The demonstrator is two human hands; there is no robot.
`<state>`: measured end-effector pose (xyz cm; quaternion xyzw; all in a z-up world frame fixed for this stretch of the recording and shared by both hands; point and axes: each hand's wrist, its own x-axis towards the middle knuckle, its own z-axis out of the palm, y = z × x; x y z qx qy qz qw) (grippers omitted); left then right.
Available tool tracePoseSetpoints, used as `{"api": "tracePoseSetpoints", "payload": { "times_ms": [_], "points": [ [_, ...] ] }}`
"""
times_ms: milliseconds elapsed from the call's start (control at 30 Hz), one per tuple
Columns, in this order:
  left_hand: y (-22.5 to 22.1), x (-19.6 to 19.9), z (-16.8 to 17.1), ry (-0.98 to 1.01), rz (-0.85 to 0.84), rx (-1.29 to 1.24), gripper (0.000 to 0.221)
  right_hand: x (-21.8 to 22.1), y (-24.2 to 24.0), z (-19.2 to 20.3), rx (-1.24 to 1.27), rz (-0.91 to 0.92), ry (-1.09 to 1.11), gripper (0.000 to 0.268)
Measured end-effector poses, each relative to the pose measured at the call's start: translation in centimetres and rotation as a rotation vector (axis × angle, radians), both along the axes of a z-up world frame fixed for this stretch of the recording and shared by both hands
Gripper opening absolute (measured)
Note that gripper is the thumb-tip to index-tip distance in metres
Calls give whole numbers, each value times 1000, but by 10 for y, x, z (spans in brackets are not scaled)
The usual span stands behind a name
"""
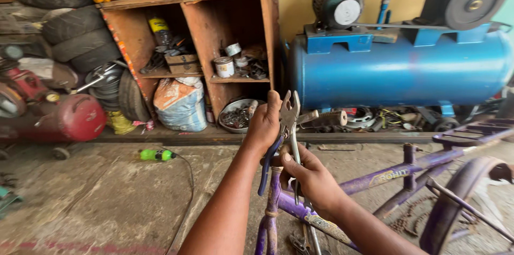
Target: The person uses pliers to twist and remove wires or components from the handlebars of a purple bicycle frame.
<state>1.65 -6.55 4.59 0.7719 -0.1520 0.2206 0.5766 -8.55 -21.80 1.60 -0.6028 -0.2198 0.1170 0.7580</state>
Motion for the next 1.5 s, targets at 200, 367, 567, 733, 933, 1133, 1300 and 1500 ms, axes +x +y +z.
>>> {"api": "tracePoseSetpoints", "payload": {
  "times_ms": [200,367,567,733,933,1133,1300,1500],
  "points": [
    [37,5,4,150,-356,-61,84,-30,-27,49,35,-155,151,21],
    [40,-1,-12,175,-426,-132,76,-18,-62,39,-124,-235,-156,26],
    [41,2,-18,181,-458,-222,68,5,-81,-12,-421,-276,-127,15],
    [40,2,-32,157,-471,-277,48,3,-49,-93,-424,-124,137,16],
    [42,17,-52,131,-360,-337,35,13,-35,-108,-270,-123,268,27],
    [70,8,-47,143,-481,-581,40,31,-49,-81,-604,-157,-336,35],
    [77,21,-60,113,-527,-559,27,44,-58,-23,-1269,-392,-652,41],
    [79,30,-64,153,-539,-577,22,39,-54,20,-1652,-452,-628,48]
  ]
}}
